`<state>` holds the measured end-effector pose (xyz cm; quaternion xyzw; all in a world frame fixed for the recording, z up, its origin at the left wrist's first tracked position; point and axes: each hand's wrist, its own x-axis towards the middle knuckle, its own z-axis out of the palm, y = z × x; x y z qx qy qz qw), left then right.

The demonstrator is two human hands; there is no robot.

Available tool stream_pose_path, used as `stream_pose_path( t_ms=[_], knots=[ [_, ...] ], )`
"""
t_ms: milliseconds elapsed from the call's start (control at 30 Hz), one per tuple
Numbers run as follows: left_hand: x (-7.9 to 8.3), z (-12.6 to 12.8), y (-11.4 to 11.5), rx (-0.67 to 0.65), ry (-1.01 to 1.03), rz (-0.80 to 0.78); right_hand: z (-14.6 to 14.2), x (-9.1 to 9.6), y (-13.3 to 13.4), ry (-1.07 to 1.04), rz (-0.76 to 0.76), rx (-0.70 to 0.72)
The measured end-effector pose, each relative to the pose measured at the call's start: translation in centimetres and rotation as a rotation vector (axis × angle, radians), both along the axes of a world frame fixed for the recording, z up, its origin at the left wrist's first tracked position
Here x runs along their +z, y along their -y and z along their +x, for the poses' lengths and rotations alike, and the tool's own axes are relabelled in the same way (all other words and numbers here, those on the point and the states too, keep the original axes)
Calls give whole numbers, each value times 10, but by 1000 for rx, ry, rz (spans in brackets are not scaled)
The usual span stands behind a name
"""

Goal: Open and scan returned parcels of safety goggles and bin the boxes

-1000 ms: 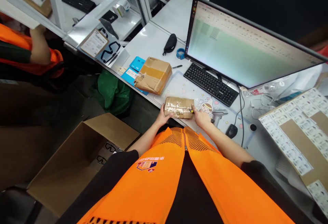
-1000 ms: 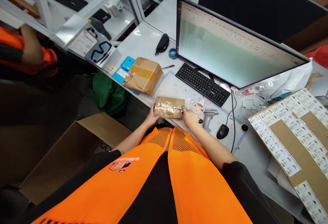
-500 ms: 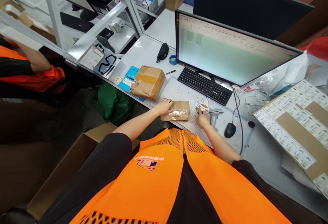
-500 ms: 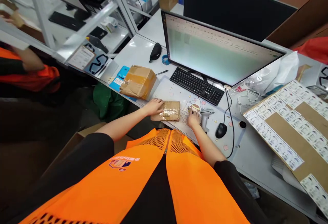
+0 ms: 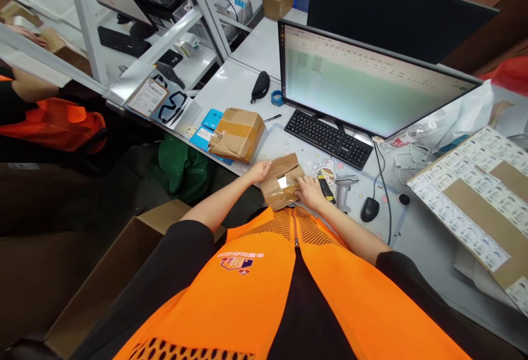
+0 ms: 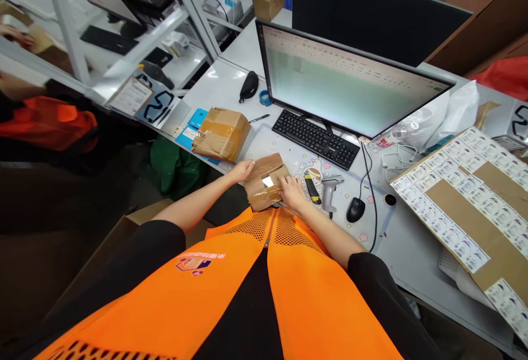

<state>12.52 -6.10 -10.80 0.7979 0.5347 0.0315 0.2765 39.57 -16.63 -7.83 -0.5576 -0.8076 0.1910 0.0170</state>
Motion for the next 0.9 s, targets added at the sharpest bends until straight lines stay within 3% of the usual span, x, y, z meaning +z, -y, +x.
stream_pose_path(
  t_ms=[133, 233, 367, 433, 600, 733, 900],
  knots=[
    [-3, -14, 8, 140, -59, 1, 24, 6, 24, -52, -28, 212],
    [-3, -7, 30, 184, -75, 97, 44, 10, 38, -156, -189, 302],
    [3, 31, 63, -162, -47, 264, 31, 24, 19, -137, -382, 266],
    [7, 48, 71, -274, -113, 225, 6, 30, 1, -76, -372, 269],
    [15, 61, 72, -220, -254, 128, -43, 35, -24, 166, -336, 362],
    [20, 72, 79, -205, -312, 101, -30, 37, -20, 274, -310, 376],
    [20, 89, 82, -188, -392, 30, -4, 32, -6, 269, -239, 269]
  ],
)
